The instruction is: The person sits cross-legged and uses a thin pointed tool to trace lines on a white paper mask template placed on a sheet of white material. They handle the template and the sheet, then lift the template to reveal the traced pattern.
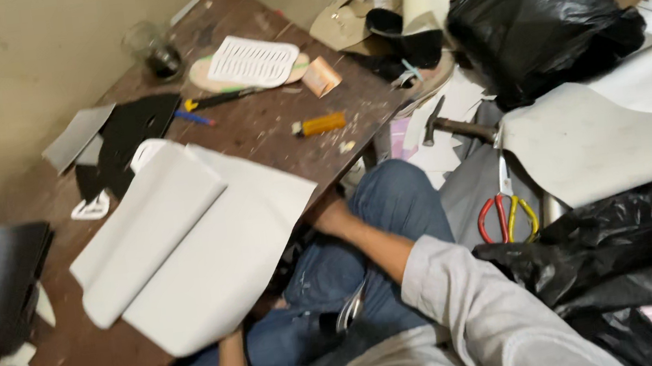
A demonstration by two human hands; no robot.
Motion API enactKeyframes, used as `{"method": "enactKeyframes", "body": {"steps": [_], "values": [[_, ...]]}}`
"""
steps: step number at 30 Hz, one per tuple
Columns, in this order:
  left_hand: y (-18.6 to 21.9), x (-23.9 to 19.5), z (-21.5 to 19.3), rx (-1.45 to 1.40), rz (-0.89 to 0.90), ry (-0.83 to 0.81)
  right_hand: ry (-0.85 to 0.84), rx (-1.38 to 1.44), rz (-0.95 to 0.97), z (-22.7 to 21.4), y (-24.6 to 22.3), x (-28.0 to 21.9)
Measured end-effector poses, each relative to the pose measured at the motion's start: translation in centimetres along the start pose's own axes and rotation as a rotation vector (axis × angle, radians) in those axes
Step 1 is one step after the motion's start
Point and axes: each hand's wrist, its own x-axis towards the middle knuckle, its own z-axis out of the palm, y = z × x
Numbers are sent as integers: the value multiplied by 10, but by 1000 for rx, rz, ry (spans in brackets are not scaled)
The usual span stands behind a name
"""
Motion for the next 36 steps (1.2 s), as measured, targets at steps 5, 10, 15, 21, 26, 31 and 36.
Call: {"method": "enactKeyframes", "body": {"steps": [5, 10, 15, 21, 26, 31, 36], "values": [[-18, -2, -38, 2845, 632, 33, -265, -90, 96, -27, -25, -13], [-40, -14, -49, 3331, -35, 193, -908, -144, 167, -53, -47, -20], [-128, -1, -26, 2452, -1339, 1274, -763, 150, -128, -139, -12, -36], [-301, 63, 75, 2457, -31, -143, 152, 519, 451, -222, 92, 2], [-380, 138, 116, 2632, -138, -938, 31, 85, 752, -161, 189, 67], [-378, 145, 111, 2522, -271, -871, -9, 201, 684, -126, 199, 81], [-350, 132, 105, 2494, -232, -884, 132, 34, 697, -122, 200, 45]]}}
